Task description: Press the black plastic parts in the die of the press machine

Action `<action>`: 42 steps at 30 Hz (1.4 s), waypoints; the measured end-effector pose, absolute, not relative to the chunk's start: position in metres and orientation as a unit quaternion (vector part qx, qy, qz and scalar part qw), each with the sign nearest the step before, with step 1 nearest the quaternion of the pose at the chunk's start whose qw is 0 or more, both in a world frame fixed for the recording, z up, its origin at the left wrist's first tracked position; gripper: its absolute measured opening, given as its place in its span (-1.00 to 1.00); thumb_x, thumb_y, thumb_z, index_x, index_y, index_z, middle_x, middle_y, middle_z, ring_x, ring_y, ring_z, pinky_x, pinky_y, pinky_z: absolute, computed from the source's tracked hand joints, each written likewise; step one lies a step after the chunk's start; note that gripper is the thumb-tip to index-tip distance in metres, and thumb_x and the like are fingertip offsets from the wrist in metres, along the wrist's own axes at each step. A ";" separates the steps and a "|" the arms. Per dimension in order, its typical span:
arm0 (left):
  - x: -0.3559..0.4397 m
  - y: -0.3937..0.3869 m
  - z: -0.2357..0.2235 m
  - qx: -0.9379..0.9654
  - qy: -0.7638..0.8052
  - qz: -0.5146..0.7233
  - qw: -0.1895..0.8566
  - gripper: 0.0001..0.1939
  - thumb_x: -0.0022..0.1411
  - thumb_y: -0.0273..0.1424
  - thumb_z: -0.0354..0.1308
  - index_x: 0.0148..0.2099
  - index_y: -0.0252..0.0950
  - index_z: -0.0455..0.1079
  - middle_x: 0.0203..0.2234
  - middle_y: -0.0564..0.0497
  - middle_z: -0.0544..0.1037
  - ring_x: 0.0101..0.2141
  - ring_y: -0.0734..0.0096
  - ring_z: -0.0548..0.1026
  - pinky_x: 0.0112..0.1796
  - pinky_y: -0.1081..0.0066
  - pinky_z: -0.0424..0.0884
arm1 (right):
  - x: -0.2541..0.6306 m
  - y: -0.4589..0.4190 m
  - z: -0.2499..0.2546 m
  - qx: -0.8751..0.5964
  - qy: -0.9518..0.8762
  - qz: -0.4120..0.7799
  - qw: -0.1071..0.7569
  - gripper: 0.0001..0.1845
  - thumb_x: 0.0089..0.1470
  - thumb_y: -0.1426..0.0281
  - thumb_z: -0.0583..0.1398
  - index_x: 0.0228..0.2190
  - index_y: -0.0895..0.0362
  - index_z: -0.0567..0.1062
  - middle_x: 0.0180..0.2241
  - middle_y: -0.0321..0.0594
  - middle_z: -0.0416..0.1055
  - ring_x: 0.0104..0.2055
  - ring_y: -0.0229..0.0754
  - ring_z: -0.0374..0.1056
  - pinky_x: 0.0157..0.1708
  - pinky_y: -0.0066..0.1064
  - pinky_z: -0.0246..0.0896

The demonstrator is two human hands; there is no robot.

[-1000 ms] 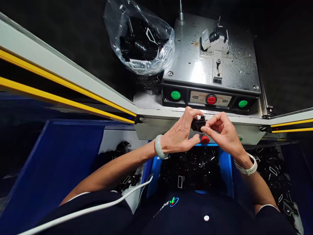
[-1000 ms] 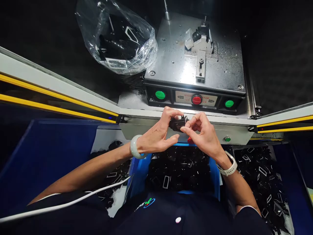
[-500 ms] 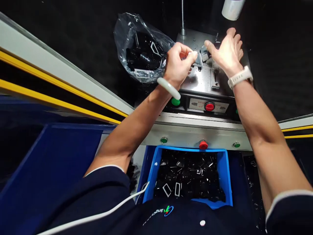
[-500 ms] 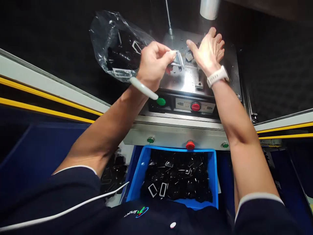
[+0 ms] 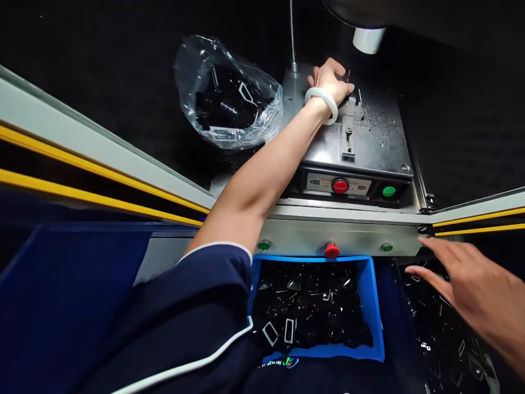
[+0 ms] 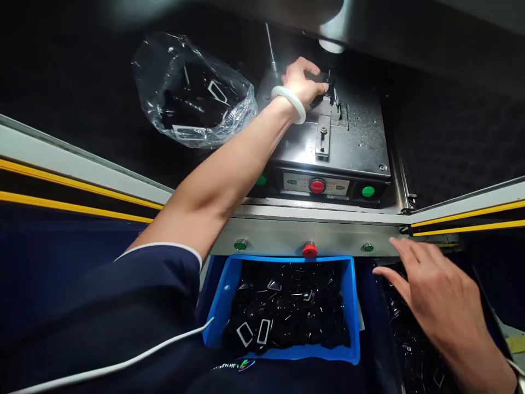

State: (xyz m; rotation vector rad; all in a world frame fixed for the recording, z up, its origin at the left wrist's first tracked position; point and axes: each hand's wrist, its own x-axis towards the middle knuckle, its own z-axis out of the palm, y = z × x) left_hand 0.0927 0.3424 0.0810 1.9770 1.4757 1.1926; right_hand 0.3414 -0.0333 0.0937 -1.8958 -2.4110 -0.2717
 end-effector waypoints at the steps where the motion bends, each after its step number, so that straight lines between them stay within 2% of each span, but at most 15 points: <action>1: 0.089 0.329 0.082 0.683 0.570 0.413 0.196 -0.74 0.39 -0.39 0.30 0.05 -0.34 0.38 0.03 -0.02 0.39 0.20 0.18 0.32 0.25 -0.13 0.29 | 0.340 -0.043 0.086 -0.610 -0.788 -0.075 0.042 -0.37 0.38 -0.16 -0.05 0.06 -0.07 0.59 -0.12 -0.05 0.64 -0.26 0.11 0.55 -0.48 -0.11 0.31; 4: 0.057 0.252 0.073 0.684 0.576 0.431 0.124 -0.65 0.23 -0.62 0.38 0.02 -0.30 0.43 0.00 0.04 0.44 0.13 0.35 0.33 0.28 0.04 0.29 | 0.330 -0.044 0.055 -0.602 -0.795 -0.016 0.070 -0.52 0.44 0.00 0.03 0.02 -0.01 0.59 -0.13 -0.12 0.65 -0.20 0.01 0.57 -0.40 -0.22 0.35; 5: 0.041 0.217 0.065 0.721 0.521 0.444 0.104 -0.74 0.31 -0.60 0.32 -0.01 -0.27 0.45 -0.01 0.05 0.49 0.08 0.39 0.37 0.20 0.11 0.38 | 0.327 -0.038 0.042 -0.606 -0.793 0.003 0.070 -0.57 0.46 0.06 0.05 0.00 0.02 0.59 -0.12 -0.12 0.64 -0.15 0.00 0.56 -0.37 -0.24 0.35; 7: 0.006 0.144 0.047 0.741 0.459 0.480 0.096 -0.91 0.42 -0.51 0.21 -0.11 -0.22 0.49 -0.18 0.06 0.53 -0.21 0.44 0.45 -0.19 0.25 0.50 | 0.327 -0.026 0.016 -0.621 -0.781 0.034 0.057 -0.66 0.46 0.17 0.09 -0.01 0.06 0.58 -0.09 -0.10 0.63 -0.08 0.02 0.54 -0.34 -0.26 0.34; 10: -0.044 0.057 0.014 0.744 0.520 0.399 0.130 -0.85 0.50 -0.35 0.13 -0.11 -0.18 0.53 -0.26 0.03 0.56 -0.32 0.40 0.46 -0.30 0.27 0.47 | 0.335 -0.016 -0.013 -0.642 -0.763 0.063 0.033 -0.75 0.42 0.31 0.12 -0.03 0.08 0.57 -0.10 -0.07 0.60 -0.05 0.04 0.49 -0.31 -0.25 0.30; 15: -0.101 0.020 -0.033 0.751 0.582 0.245 0.195 -0.70 0.32 -0.17 0.31 0.02 -0.18 0.56 0.01 -0.17 0.46 -0.23 0.25 0.49 -0.25 0.21 0.55 | 0.345 -0.013 -0.027 -0.640 -0.761 0.096 0.044 -0.74 0.39 0.40 0.06 -0.09 0.08 0.55 -0.11 -0.06 0.55 -0.06 0.05 0.43 -0.25 -0.20 0.28; 18: -0.117 0.028 -0.040 0.770 0.570 0.199 0.205 -0.63 0.30 -0.12 0.32 0.09 -0.11 0.54 0.08 -0.17 0.43 -0.23 0.22 0.47 -0.22 0.18 0.55 | 0.344 -0.009 -0.029 -0.638 -0.760 0.110 0.055 -0.76 0.35 0.44 0.07 -0.11 0.05 0.53 -0.11 -0.05 0.53 -0.06 0.08 0.40 -0.27 -0.18 0.25; 23: -0.110 0.025 -0.034 0.770 0.601 0.155 0.149 -0.66 0.32 -0.18 0.32 0.10 -0.12 0.51 0.12 -0.16 0.43 -0.27 0.23 0.50 -0.10 0.14 0.49 | 0.339 -0.003 -0.035 -0.665 -0.735 0.101 0.081 -0.75 0.29 0.57 0.09 -0.24 -0.01 0.48 -0.20 -0.05 0.48 -0.11 0.08 0.32 -0.30 -0.18 0.13; 27: -0.091 0.009 -0.031 0.758 0.608 0.199 0.127 -0.77 0.37 -0.31 0.24 0.04 -0.20 0.52 0.06 -0.16 0.43 -0.20 0.21 0.52 -0.09 0.16 0.47 | 0.326 -0.018 -0.036 -0.663 -0.737 0.090 0.095 -0.71 0.32 0.57 0.06 -0.17 0.01 0.51 -0.14 -0.02 0.47 -0.07 0.10 0.29 -0.27 -0.17 0.17; 29: -0.080 0.002 -0.031 0.775 0.578 0.185 0.175 -0.84 0.44 -0.34 0.13 -0.06 -0.23 0.52 -0.09 -0.11 0.48 -0.26 0.29 0.50 -0.17 0.27 0.44 | 0.310 -0.032 -0.042 -0.634 -0.760 0.107 0.095 -0.73 0.35 0.54 0.07 -0.13 0.03 0.53 -0.13 -0.04 0.49 -0.05 0.07 0.32 -0.20 -0.19 0.25; 31: -0.068 -0.002 -0.033 0.800 0.524 0.089 0.279 -0.79 0.50 -0.30 0.06 -0.12 -0.23 0.50 -0.24 -0.04 0.53 -0.32 0.34 0.48 -0.26 0.37 0.37 | 0.286 -0.047 -0.052 -0.577 -0.795 0.170 0.081 -0.73 0.37 0.54 0.07 -0.10 0.05 0.53 -0.12 -0.08 0.52 -0.04 0.00 0.38 -0.14 -0.24 0.32; 34: -0.052 -0.002 -0.043 0.789 0.421 -0.149 0.421 -0.70 0.43 -0.09 0.18 -0.12 -0.22 0.51 -0.39 0.01 0.56 -0.36 0.31 0.50 -0.35 0.43 0.24 | 0.248 -0.062 -0.076 -0.522 -0.813 0.257 -0.005 -0.66 0.35 0.59 0.05 0.01 0.10 0.51 -0.05 -0.03 0.53 0.00 -0.02 0.42 -0.13 -0.27 0.41; 36: -0.043 -0.003 -0.052 0.769 0.355 -0.270 0.458 -0.60 0.29 0.02 0.30 -0.10 -0.22 0.53 -0.46 0.01 0.56 -0.39 0.26 0.51 -0.38 0.44 0.21 | 0.231 -0.066 -0.090 -0.526 -0.808 0.259 -0.058 -0.57 0.30 0.64 0.05 0.11 0.14 0.47 0.00 0.05 0.52 0.04 0.04 0.41 -0.13 -0.22 0.45; 39: -0.037 -0.007 -0.068 0.762 0.296 -0.314 0.483 -0.56 0.17 0.00 0.39 -0.06 -0.19 0.55 -0.54 0.04 0.52 -0.47 0.24 0.50 -0.40 0.43 0.21 | 0.224 -0.066 -0.100 -0.522 -0.812 0.249 -0.082 -0.49 0.26 0.70 0.03 0.14 0.14 0.44 0.02 0.03 0.52 0.04 0.02 0.41 -0.10 -0.23 0.46; 42: -0.041 -0.014 -0.078 0.745 0.271 -0.286 0.538 -0.66 0.22 -0.06 0.32 -0.09 -0.16 0.53 -0.65 0.12 0.43 -0.57 0.32 0.45 -0.45 0.45 0.19 | 0.229 -0.065 -0.100 -0.515 -0.815 0.253 -0.084 -0.58 0.31 0.67 0.04 0.09 0.15 0.47 -0.02 -0.02 0.54 0.02 -0.01 0.42 -0.06 -0.26 0.44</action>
